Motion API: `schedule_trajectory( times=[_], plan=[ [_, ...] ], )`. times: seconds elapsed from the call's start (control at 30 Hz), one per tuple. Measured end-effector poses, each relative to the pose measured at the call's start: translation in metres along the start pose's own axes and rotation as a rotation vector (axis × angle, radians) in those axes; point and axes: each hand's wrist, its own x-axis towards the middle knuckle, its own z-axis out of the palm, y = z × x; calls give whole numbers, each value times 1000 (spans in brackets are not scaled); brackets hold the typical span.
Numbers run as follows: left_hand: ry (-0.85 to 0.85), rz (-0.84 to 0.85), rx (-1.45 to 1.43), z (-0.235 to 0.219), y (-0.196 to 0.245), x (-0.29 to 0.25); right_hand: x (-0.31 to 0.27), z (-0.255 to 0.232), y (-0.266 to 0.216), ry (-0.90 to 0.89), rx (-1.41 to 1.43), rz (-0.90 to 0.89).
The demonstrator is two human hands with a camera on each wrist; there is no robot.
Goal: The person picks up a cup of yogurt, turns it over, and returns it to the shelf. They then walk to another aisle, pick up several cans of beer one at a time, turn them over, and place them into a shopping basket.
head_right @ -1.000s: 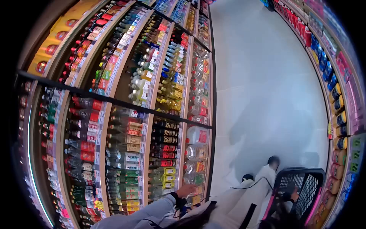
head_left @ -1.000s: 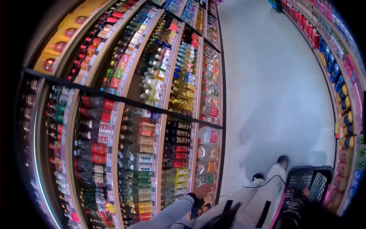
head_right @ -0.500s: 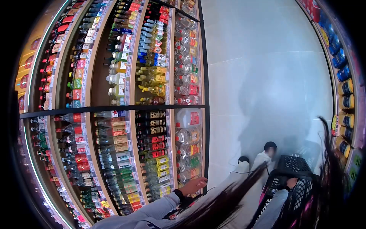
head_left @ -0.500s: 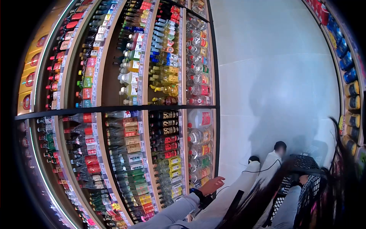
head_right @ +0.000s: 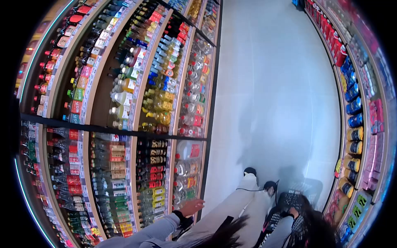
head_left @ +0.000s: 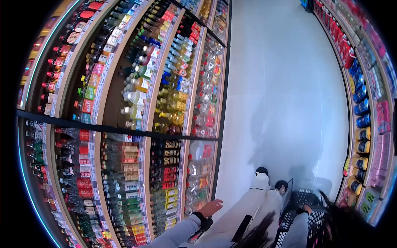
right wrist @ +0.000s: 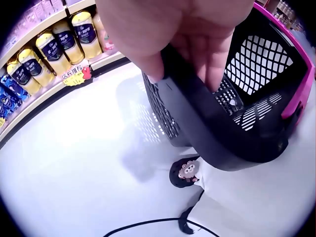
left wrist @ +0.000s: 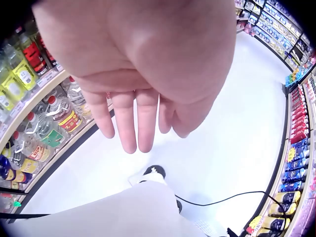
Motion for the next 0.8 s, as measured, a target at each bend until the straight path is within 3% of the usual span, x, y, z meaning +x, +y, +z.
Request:
schedule_trajectory(
  times=[0.17,0.37,0.43,0.47,0.57,0.6,0.63,0.7,0.77,0.8],
  plan=[
    [17,24,-48,-45,-40,43,10,-6,-49,-5,-76,37],
    [34,67,71,-152,-64,116,44,-6,-172,23,-93,41],
    [-26,23,6,-203,-29,125,54,-6,-204,41,-89,38],
    [92,-24,84,-208,-48,138,61,-6,-219,48,-86,40],
    [91,78,156,-233,-77,178,80,-9,-259,69,-66,51],
    [116,120,109,-242,-67,185,84,-9,-272,75,-64,62],
    [-28,70,225,-251,-56,195,91,-8,-286,79,-63,71],
    [-192,34,4,-272,-40,224,105,-13,-313,90,-65,85],
    [-195,53,34,-291,-17,252,119,-19,-340,99,-81,91],
    [-114,94,175,-303,11,263,128,-24,-355,106,-90,89]
  ],
)
